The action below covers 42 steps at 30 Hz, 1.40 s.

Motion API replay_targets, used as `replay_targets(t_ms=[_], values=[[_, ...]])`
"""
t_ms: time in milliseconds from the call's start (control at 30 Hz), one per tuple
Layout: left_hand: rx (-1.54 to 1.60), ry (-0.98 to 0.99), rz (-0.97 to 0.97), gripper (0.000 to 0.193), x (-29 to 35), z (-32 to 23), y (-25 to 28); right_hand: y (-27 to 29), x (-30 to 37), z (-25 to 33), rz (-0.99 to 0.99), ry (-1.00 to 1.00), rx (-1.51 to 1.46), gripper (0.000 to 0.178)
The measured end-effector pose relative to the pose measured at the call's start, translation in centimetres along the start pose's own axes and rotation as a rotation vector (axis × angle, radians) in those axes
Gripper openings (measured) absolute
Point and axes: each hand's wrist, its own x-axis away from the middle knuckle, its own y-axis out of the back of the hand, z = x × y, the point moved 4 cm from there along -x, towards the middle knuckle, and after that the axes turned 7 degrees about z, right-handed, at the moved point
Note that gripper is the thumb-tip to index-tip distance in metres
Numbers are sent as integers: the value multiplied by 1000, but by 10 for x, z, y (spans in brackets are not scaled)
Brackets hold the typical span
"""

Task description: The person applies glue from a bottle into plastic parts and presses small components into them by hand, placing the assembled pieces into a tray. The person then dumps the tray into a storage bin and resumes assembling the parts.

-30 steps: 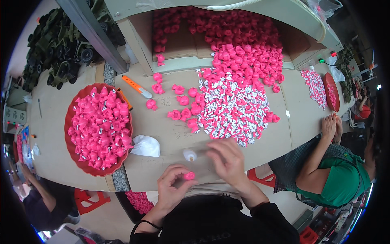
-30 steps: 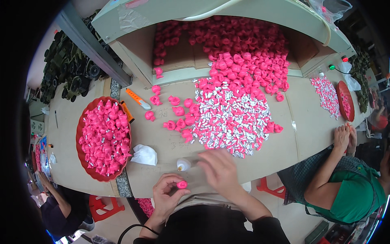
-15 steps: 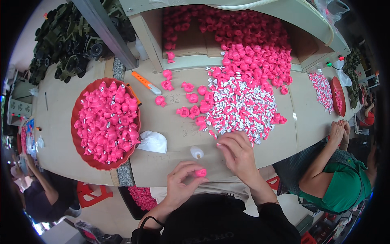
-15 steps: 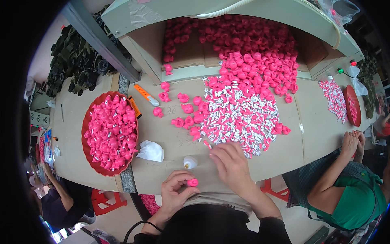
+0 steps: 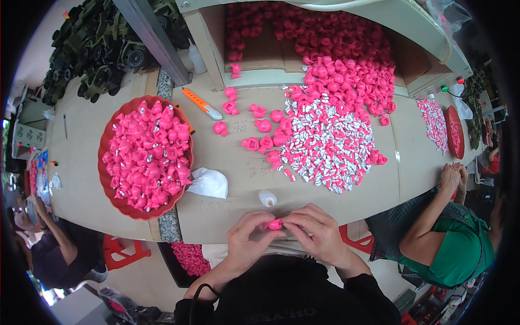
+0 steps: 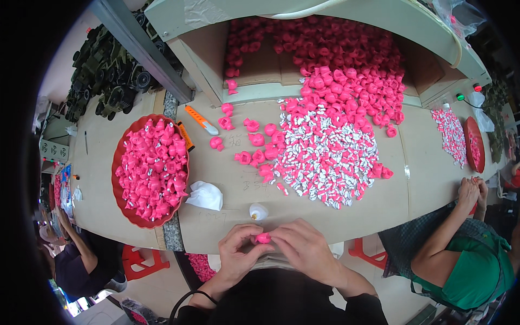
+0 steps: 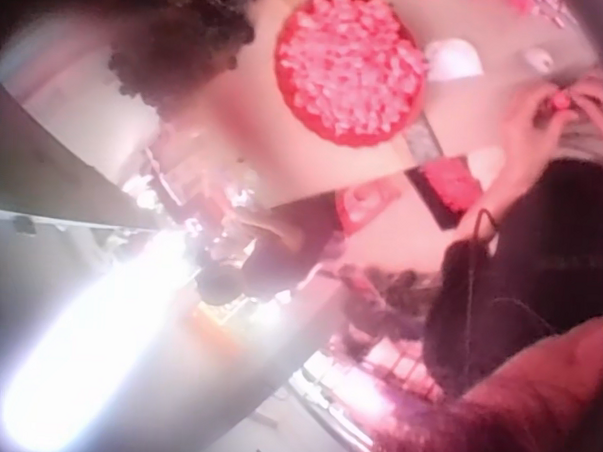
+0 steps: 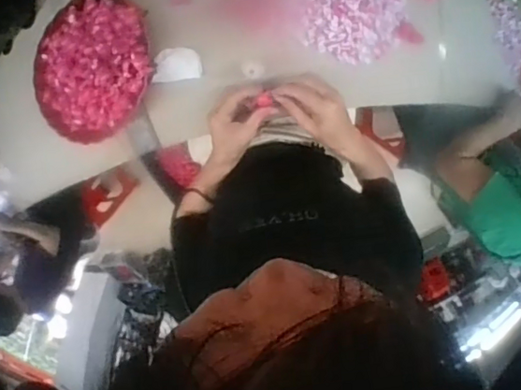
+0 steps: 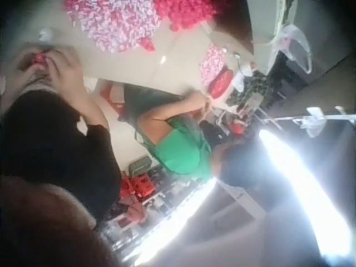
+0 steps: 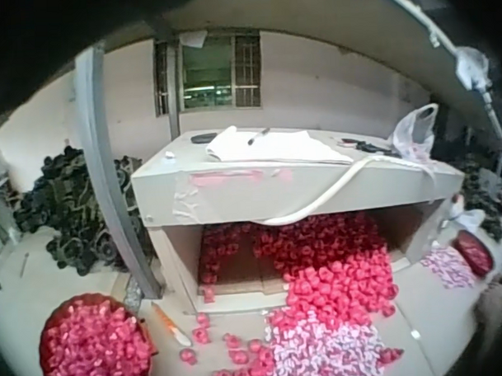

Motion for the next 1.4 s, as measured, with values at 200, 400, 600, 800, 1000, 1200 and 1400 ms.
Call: replay_targets(t_ms=[200,400,600,800,1000,1200,1400], values=[[-124,-80,26,34,-5,-8,1,-3,1,-1,54,25,5,19],[54,22,95,32,-3,6,2,-2,1,-7,136,-139,-166,15],[32,-33,107,30,-6,-2,0,-2,4,-19,231,-313,-367,11],[56,-28,152,30,-7,-1,1,-4,5,-24,148,-412,-434,11],[-159,-238,143,32,-10,-8,0,-10,10,-30,185,-386,-449,9],[-264,-305,128,32,-9,-10,-1,-11,11,-31,221,-428,-421,8],[-273,-308,117,34,-7,-7,0,-11,10,-27,186,-370,-372,8]])
